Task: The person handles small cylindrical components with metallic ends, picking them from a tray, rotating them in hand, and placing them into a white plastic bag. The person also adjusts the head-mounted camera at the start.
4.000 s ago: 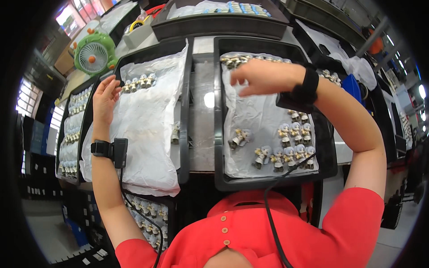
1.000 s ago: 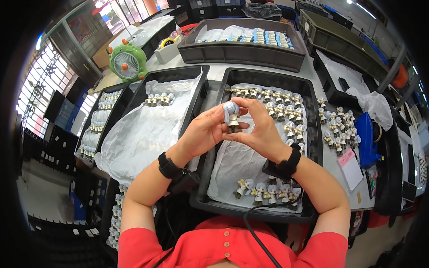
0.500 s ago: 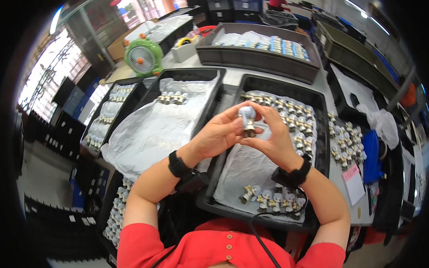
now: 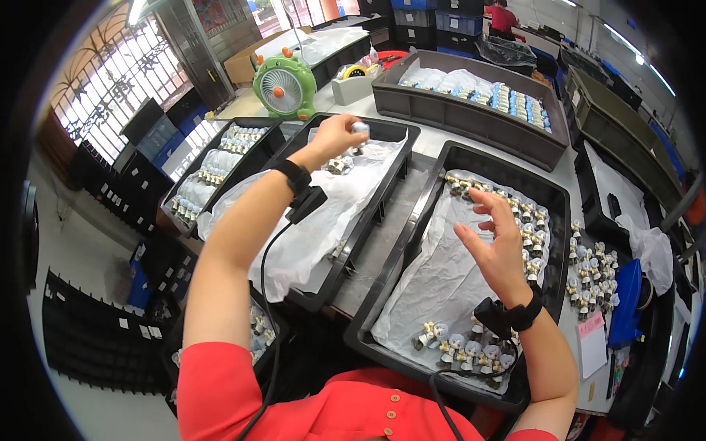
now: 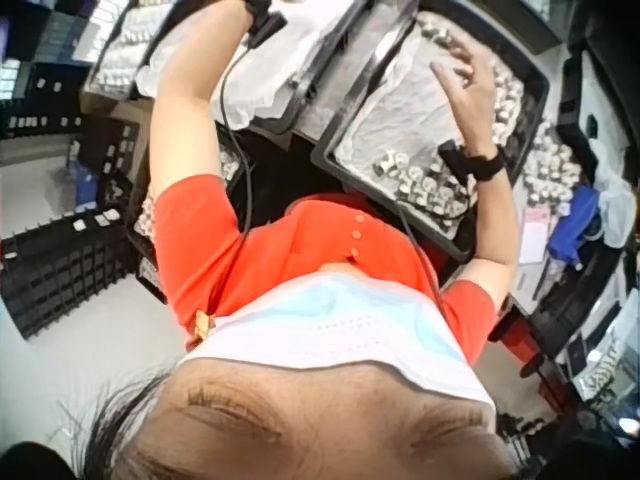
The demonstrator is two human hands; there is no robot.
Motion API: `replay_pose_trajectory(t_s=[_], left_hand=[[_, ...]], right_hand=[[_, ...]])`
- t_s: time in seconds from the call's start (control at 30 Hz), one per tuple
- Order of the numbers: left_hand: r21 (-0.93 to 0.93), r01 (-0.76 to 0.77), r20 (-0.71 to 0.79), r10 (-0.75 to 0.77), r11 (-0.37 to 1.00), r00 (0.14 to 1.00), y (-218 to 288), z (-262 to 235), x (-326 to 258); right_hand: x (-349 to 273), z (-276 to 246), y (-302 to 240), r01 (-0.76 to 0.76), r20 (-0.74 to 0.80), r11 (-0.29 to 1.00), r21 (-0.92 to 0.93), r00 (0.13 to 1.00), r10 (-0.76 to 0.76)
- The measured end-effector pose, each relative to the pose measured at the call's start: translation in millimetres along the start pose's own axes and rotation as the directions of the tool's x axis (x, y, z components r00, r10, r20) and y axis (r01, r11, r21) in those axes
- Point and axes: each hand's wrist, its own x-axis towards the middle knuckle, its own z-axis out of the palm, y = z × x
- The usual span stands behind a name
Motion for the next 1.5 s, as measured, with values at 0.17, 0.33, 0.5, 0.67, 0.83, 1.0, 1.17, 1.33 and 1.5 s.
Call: replay_pose_trajectory(t_s=[0.17, 0.33, 0.5, 0.67, 0.83, 1.0, 1.17, 1.33, 1.5], left_hand=[[0.328, 0.098, -0.030, -0.094, 0.939, 0.995, -62, 39, 17], [0.455, 0.135, 0.067, -0.185, 0.880, 0.980, -73, 58, 18], [0.592, 0.149, 0.090, -0.249, 0.792, 0.964, -55, 66, 14], [0.559, 0.102, 0.022, -0.138, 0.823, 0.990, -61, 69, 10], [0.428, -0.072, 0.116, 0.024, 0.901, 0.993, -100, 70, 14], [0.381, -0.101, 0.040, 0.093, 0.919, 0.995, -45, 40, 5], [-0.377, 0.062, 0.256, 0.040, 0.924, 0.966, 51, 9, -36], [-0.668, 0.068, 0.391, 0.271, 0.741, 0.880, 111, 16, -98], [-0.749, 0.183, 0.507, 0.372, 0.637, 0.778, 124, 45, -133]], right_hand=[[0, -1, 7, -0.014, 0.023, 1.000, 0.001, 1.000, 0.014], [2, -1, 8, -0.060, 0.033, 0.998, 0.023, 0.998, 0.059], [2, -3, 7, -0.072, 0.064, 0.997, 0.023, 0.995, 0.070], [6, -5, 11, -0.076, 0.084, 0.997, -0.012, 0.993, 0.077], [8, -17, 34, -0.141, 0.067, 0.984, -0.109, 0.987, 0.149], [-3, -36, 49, -0.112, 0.325, 0.830, -0.546, 0.885, 0.334], [-5, -59, 60, -0.161, 0.103, 0.668, -0.726, 0.936, 0.338], [-9, -61, 69, -0.163, 0.120, 0.417, -0.894, 0.810, 0.573], [-22, -36, 107, -0.091, 0.065, 0.289, -0.953, 0.870, 0.488]])
